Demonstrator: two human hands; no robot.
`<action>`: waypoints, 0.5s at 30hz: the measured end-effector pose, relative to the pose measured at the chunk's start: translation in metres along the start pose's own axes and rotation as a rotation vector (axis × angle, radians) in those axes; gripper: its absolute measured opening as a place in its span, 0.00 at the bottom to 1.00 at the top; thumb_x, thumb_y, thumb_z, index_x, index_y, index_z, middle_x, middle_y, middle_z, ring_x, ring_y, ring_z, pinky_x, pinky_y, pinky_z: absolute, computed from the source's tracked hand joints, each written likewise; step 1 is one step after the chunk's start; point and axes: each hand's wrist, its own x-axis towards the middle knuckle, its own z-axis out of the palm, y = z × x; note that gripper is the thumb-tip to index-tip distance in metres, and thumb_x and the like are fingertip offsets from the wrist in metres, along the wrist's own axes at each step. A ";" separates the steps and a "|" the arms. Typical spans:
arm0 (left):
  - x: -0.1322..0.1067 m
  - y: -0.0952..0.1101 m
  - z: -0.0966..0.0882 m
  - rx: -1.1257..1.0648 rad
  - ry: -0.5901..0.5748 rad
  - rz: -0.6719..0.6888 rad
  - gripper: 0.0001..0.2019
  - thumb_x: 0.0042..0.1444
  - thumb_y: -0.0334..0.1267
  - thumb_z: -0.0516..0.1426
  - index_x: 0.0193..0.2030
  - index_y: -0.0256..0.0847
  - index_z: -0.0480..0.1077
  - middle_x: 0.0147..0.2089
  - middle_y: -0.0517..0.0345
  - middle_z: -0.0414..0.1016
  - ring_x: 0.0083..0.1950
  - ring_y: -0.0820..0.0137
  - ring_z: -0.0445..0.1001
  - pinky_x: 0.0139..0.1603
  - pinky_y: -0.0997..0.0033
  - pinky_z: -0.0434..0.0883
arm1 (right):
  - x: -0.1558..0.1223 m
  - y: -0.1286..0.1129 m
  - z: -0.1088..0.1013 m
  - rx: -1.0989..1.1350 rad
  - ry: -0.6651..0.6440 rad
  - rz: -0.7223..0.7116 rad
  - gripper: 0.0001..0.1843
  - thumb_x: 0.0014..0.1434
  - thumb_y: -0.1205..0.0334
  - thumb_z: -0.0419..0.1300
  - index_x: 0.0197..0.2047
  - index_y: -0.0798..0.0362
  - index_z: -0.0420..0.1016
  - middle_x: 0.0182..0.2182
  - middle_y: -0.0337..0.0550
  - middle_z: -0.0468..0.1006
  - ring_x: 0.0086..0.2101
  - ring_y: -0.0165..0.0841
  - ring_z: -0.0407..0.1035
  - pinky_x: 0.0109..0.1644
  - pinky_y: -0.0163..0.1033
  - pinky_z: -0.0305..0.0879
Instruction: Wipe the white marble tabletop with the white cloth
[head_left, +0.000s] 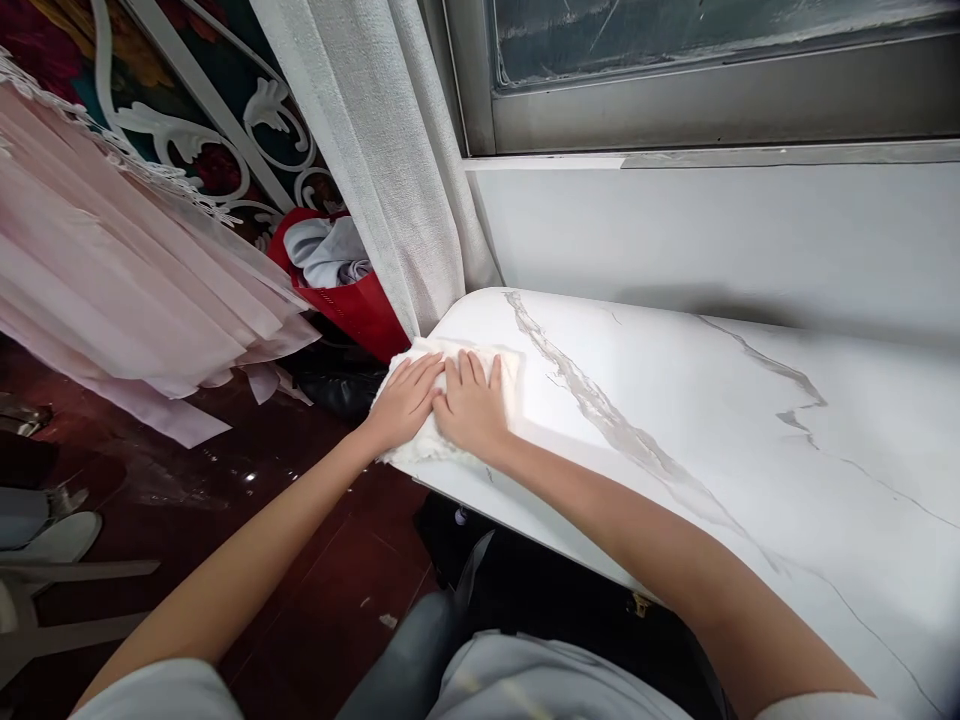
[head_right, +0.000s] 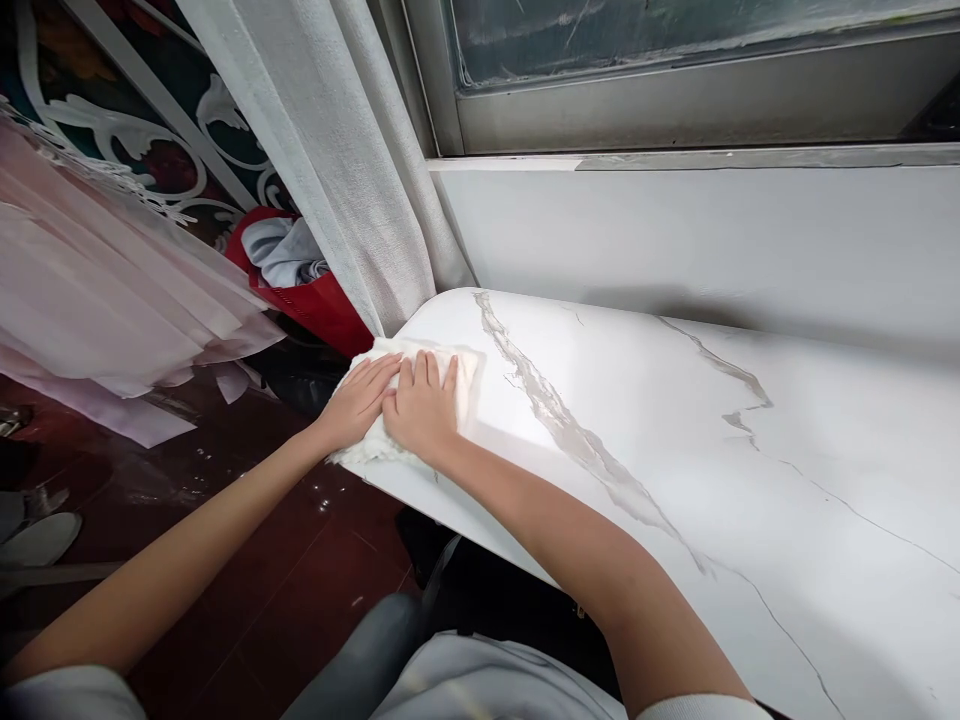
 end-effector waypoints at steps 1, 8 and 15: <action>0.012 -0.001 0.002 0.003 0.000 0.009 0.26 0.67 0.41 0.36 0.67 0.35 0.57 0.70 0.45 0.59 0.72 0.61 0.55 0.72 0.51 0.50 | 0.009 0.008 -0.001 -0.014 0.012 0.011 0.31 0.67 0.60 0.44 0.69 0.69 0.55 0.68 0.63 0.54 0.68 0.46 0.44 0.70 0.61 0.24; 0.107 -0.013 0.019 -0.004 -0.001 0.054 0.25 0.66 0.39 0.39 0.66 0.33 0.58 0.70 0.43 0.59 0.72 0.61 0.54 0.72 0.53 0.48 | 0.076 0.066 -0.008 -0.088 0.026 0.069 0.30 0.67 0.62 0.43 0.69 0.68 0.55 0.69 0.59 0.54 0.68 0.44 0.45 0.71 0.59 0.27; 0.173 -0.020 0.035 -0.022 0.025 0.052 0.25 0.65 0.38 0.40 0.66 0.35 0.59 0.70 0.45 0.60 0.71 0.61 0.56 0.72 0.52 0.49 | 0.119 0.107 -0.019 -0.105 0.036 0.114 0.30 0.67 0.61 0.42 0.69 0.66 0.55 0.69 0.57 0.53 0.68 0.42 0.44 0.71 0.57 0.28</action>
